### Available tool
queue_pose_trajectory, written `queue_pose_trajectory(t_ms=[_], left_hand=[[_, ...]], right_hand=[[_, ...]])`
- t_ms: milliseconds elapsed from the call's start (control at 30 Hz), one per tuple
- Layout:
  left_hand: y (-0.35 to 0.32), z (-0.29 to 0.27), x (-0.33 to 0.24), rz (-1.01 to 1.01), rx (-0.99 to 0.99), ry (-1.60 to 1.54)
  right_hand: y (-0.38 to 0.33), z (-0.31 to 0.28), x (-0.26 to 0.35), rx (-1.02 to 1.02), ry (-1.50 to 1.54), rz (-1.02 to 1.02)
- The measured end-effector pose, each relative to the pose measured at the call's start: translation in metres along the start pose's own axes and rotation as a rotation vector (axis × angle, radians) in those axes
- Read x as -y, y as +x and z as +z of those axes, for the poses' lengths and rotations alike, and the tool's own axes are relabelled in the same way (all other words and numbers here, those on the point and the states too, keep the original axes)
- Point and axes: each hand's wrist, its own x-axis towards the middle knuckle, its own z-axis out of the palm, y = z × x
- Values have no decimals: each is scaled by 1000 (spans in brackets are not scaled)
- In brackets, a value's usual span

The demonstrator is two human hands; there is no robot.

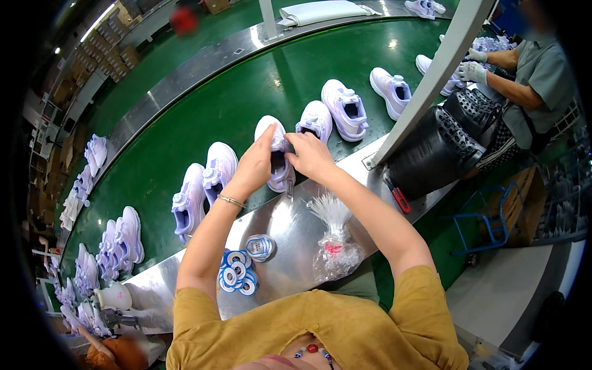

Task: The person attaches small circular tags to white sneakers on a moving conveyor belt. They pick up a tag, place it on the tongue of a shoe, and secure it with a rubber band before moving to the next pair.

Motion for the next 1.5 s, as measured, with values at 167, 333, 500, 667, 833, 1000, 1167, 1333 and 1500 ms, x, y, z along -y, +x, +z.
queue_pose_trajectory(t_ms=[167, 333, 500, 667, 833, 1000, 1167, 1333, 1500], left_hand=[[-11, 10, 14, -148, -7, -24], [-19, 11, 11, -260, -118, -121], [-39, 7, 21, -272, -292, -121], [-22, 5, 18, -96, -290, 68], [-16, 3, 12, 24, -299, 11], [-14, -27, 29, -121, -102, -252], [3, -35, 40, -266, 21, -251], [15, -29, 32, -304, 97, -219], [11, -11, 35, -64, 52, -233]], right_hand=[[13, 10, 27, -166, -64, -228], [28, 32, 36, -98, -167, -318], [19, 24, 25, -107, -202, -354], [10, 17, 44, -261, -226, -339], [-13, 42, 63, -228, -151, -34], [-9, 54, 74, -358, 37, 91], [-20, 83, 72, -464, 107, 43], [-17, 89, 59, -504, 259, 58], [-19, 90, 52, -454, 305, 95]])
